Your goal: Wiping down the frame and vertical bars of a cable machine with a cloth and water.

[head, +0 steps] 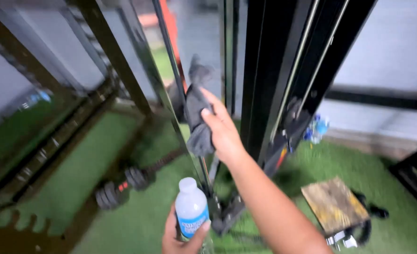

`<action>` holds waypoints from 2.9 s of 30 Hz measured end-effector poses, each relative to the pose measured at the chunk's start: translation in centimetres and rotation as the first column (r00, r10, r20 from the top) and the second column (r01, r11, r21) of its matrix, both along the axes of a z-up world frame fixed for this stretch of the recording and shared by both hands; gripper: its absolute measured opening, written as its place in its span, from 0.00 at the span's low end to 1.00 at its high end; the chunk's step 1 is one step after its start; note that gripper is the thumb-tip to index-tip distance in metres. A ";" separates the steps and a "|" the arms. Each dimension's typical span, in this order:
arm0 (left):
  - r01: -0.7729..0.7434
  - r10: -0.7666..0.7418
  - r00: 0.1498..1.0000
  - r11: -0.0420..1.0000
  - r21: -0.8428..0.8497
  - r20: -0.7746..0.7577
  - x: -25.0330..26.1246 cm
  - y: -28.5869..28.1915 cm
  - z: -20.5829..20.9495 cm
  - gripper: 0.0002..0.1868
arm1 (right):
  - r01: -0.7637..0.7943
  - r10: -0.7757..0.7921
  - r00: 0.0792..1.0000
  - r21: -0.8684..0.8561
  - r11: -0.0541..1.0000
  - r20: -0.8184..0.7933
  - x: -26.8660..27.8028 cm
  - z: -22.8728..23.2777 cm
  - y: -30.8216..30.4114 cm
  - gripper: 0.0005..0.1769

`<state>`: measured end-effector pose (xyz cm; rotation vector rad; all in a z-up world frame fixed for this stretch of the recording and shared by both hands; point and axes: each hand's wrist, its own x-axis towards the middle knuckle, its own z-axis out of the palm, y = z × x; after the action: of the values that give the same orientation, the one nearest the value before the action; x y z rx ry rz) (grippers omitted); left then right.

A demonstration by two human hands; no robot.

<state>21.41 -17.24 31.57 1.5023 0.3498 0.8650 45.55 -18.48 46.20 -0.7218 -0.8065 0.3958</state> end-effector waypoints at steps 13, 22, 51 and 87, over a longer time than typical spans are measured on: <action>0.125 -0.110 0.990 0.975 0.184 -0.087 1.1 4.2 16.6 0.47 | 0.302 -0.393 0.909 -0.431 0.850 -0.138 3.9 -6.4 -1.5 0.25; 0.212 0.071 0.917 0.745 0.632 -0.392 2.1 2.1 28.8 0.45 | -0.082 0.169 0.754 0.163 0.983 -0.635 0.3 0.5 -9.5 0.24; -0.148 0.637 0.769 0.260 0.954 -0.055 17.4 -9.0 43.9 0.46 | -0.093 0.104 0.987 0.095 0.991 -0.124 12.4 25.0 -14.7 0.28; 0.157 -0.262 0.917 0.930 0.332 0.300 24.9 1.5 52.3 0.32 | 0.529 -0.503 -0.538 0.736 0.423 0.676 21.0 48.4 -10.7 0.45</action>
<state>46.30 -15.75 83.89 1.5972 -0.2099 1.0138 66.54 -29.18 94.56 -1.3882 -1.5898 -1.6277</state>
